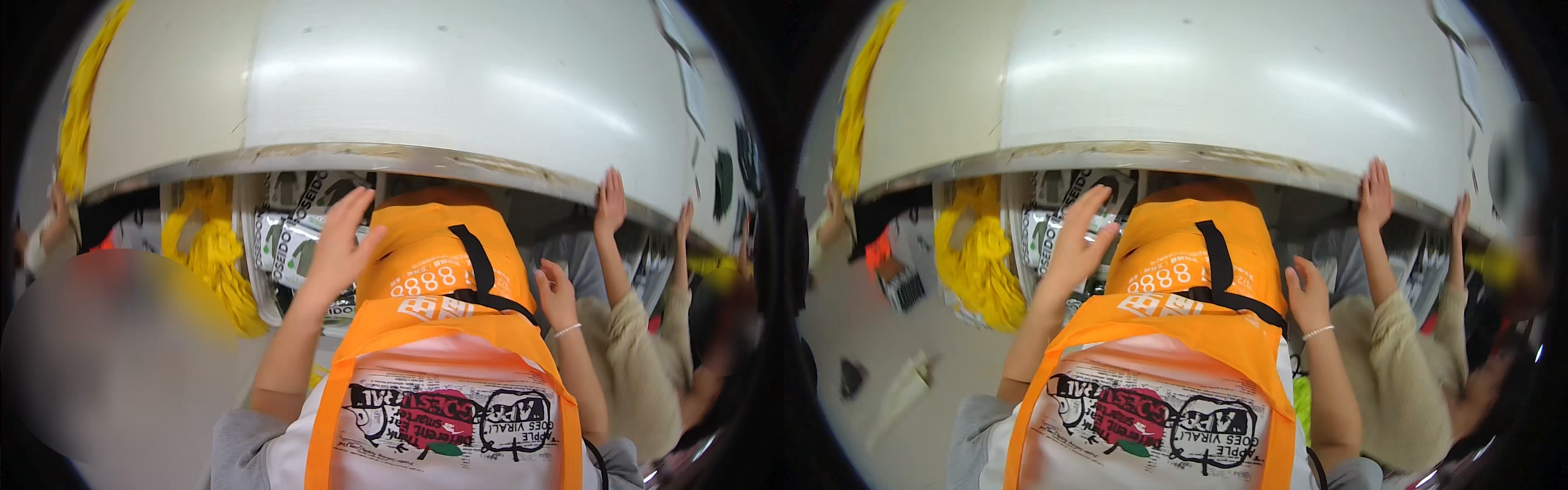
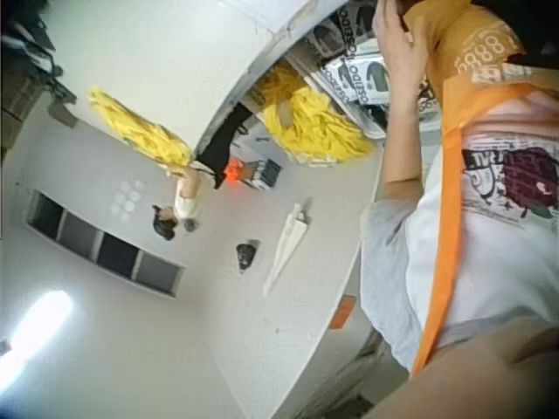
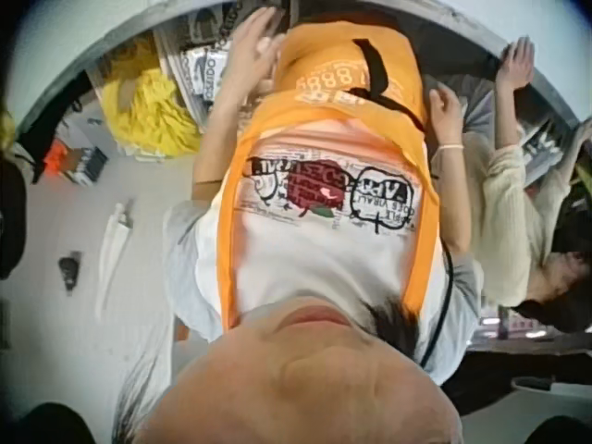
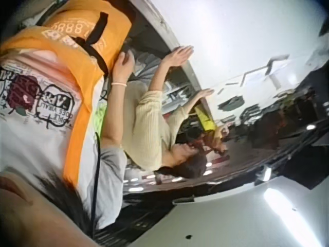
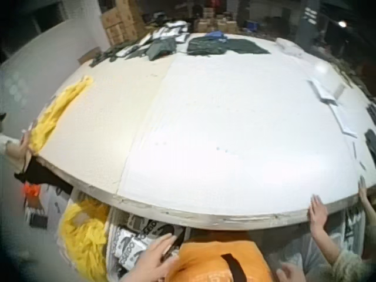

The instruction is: The person folds dark green garments on a white table and places them into branded packaging. The person repeatedly picks up garments, folds them neatly, and inserts them into packages, stacking the finished packages on the table.

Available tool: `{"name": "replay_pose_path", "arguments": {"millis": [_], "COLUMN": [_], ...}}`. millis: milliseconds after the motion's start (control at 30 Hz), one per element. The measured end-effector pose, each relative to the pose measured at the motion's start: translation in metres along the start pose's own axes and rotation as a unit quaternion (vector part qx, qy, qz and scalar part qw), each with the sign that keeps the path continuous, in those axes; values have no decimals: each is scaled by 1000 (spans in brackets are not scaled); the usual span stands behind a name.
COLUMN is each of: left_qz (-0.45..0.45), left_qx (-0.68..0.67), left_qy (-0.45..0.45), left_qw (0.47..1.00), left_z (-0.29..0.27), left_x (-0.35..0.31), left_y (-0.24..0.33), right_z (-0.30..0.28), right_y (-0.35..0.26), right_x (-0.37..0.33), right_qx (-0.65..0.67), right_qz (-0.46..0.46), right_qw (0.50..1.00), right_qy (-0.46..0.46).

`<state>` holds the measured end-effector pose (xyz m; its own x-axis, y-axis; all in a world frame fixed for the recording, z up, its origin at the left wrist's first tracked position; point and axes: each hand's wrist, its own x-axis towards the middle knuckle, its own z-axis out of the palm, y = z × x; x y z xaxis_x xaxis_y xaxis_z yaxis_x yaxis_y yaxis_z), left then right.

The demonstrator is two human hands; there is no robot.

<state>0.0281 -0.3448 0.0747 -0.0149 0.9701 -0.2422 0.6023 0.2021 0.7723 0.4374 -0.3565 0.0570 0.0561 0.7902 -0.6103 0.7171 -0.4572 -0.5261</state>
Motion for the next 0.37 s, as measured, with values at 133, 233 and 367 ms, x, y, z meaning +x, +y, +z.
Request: {"name": "replay_pose_path", "arguments": {"millis": [133, 233, 367], "left_qz": [25, 32, 111], "left_qx": [19, -26, -88], "left_qy": [-23, 16, 39], "left_qw": [999, 999, 989], "left_z": [-39, -69, -69], "left_x": [34, 65, 104], "left_y": [-10, 25, 68], "right_z": [-40, -96, -144], "right_y": [-28, -116, -199], "right_x": [-64, -74, -80], "right_qx": [113, 54, 396], "right_qz": [25, -169, -399], "right_qw": [993, 946, 784], "right_qy": [36, 273, 264]}}
